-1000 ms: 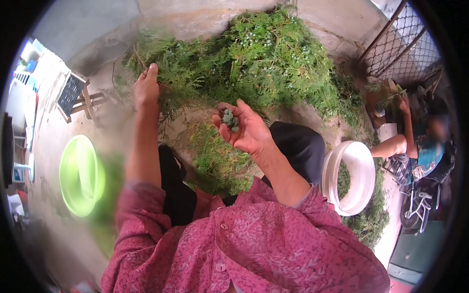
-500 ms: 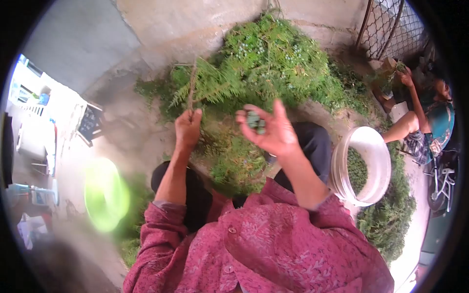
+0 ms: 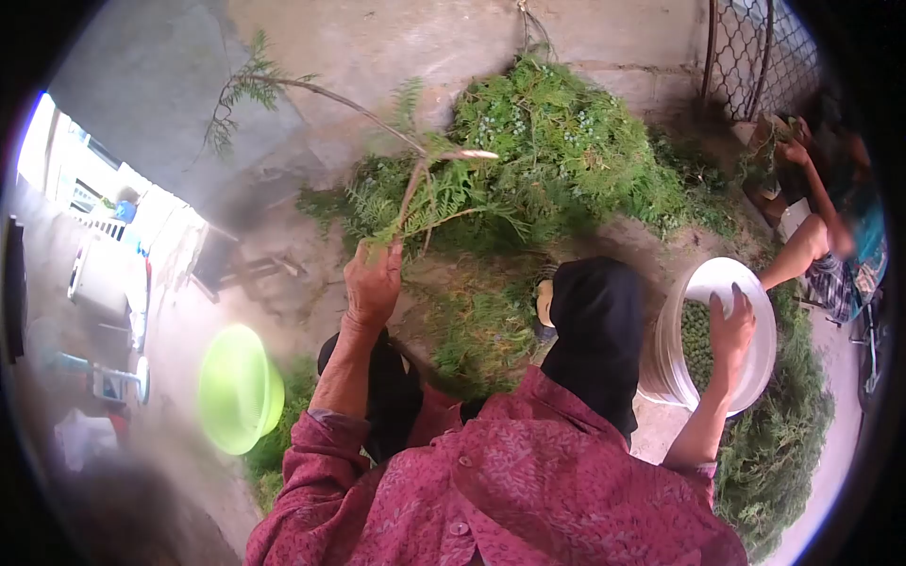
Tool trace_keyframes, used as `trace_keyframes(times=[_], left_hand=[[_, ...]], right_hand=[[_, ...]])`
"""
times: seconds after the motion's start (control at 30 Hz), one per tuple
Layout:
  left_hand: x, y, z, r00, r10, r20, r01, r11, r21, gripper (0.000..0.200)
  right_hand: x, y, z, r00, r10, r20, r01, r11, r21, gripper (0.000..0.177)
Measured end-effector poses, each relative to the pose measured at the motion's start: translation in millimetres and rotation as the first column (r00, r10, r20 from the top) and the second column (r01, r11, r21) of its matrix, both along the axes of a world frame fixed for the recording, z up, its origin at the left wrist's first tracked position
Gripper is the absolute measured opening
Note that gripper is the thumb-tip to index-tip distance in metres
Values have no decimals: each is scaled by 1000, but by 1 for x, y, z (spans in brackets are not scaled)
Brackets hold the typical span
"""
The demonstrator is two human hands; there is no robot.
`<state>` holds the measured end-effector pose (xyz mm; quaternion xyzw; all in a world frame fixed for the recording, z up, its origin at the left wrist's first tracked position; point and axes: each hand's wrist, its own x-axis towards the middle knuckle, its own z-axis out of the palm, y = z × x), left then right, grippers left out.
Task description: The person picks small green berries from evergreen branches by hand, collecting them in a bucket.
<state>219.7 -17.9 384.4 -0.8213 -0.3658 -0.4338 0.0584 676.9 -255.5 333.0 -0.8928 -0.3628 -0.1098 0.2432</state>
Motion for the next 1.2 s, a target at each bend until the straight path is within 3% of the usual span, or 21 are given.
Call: trace_keyframes(times=[0.1,0.2,0.37,0.5,0.57,0.6,0.63,0.67,0.7,0.73,0.8,0.83,0.87,0.9,0.93,0.97,1.0,1.03,1.1,1.2], left_hand=[[-8,-6,5,996,-25,-84,23,999,-26,12],[-14,-11,3,992,-26,-125,21,999,-43,12],[-18,-26,4,982,19,-185,-31,998,-61,10],[-48,-39,7,958,115,-262,-101,993,66,7],[-85,-49,9,880,355,-315,-395,916,-70,7],[-99,-57,22,902,372,-221,-372,927,41,8],[-116,-64,41,902,363,-235,-351,932,93,11],[-120,-81,55,895,444,33,-429,881,-199,15],[-153,-85,47,879,477,-4,-477,879,7,19],[-170,-105,50,784,621,3,-613,775,-155,21],[-217,-138,41,747,664,7,-657,741,-138,26],[-228,-161,38,632,774,37,-756,627,-191,27],[-261,-188,34,630,765,-135,-775,606,-179,31],[-288,-212,15,557,828,-62,-826,543,-152,35],[-288,-243,21,387,901,-197,-908,335,-251,35],[-294,-273,17,261,923,-284,-956,207,-206,34],[-305,-307,10,128,923,-363,-986,78,-149,33],[-340,-350,-10,120,922,-368,-989,78,-127,32],[-370,-429,-35,-18,938,-346,-967,-105,-234,33],[-393,-543,-70,-127,669,-732,-890,-403,-214,36]], right_hand=[[-10,0,-19,999,-28,-46,27,999,-20,46],[-19,26,-21,973,59,-225,-45,997,66,40],[-33,56,-31,950,235,-205,-191,958,213,36],[-43,62,-24,922,322,-215,-262,927,268,36],[-38,56,-30,911,333,-243,-271,928,257,37],[-34,56,-32,908,312,-278,-250,939,237,39],[-33,52,-29,902,315,-296,-253,940,230,41],[-31,50,-29,907,296,-299,-236,946,221,41],[-31,47,-27,909,288,-303,-231,950,209,42],[-31,44,-27,891,289,-350,-219,949,226,43],[-27,43,-34,875,297,-383,-219,947,233,44],[-27,44,-35,869,297,-397,-218,948,231,44],[-27,45,-36,863,300,-405,-228,949,218,44],[-28,47,-37,858,303,-415,-224,948,227,45],[-29,49,-38,852,304,-426,-220,947,236,45],[-31,51,-37,847,306,-434,-226,947,226,45],[-33,53,-34,831,319,-455,-223,941,253,45],[-34,55,-34,815,331,-475,-217,935,279,46],[-33,60,-33,818,338,-465,-235,935,266,46],[-38,77,-20,810,349,-471,-257,933,250,45]])
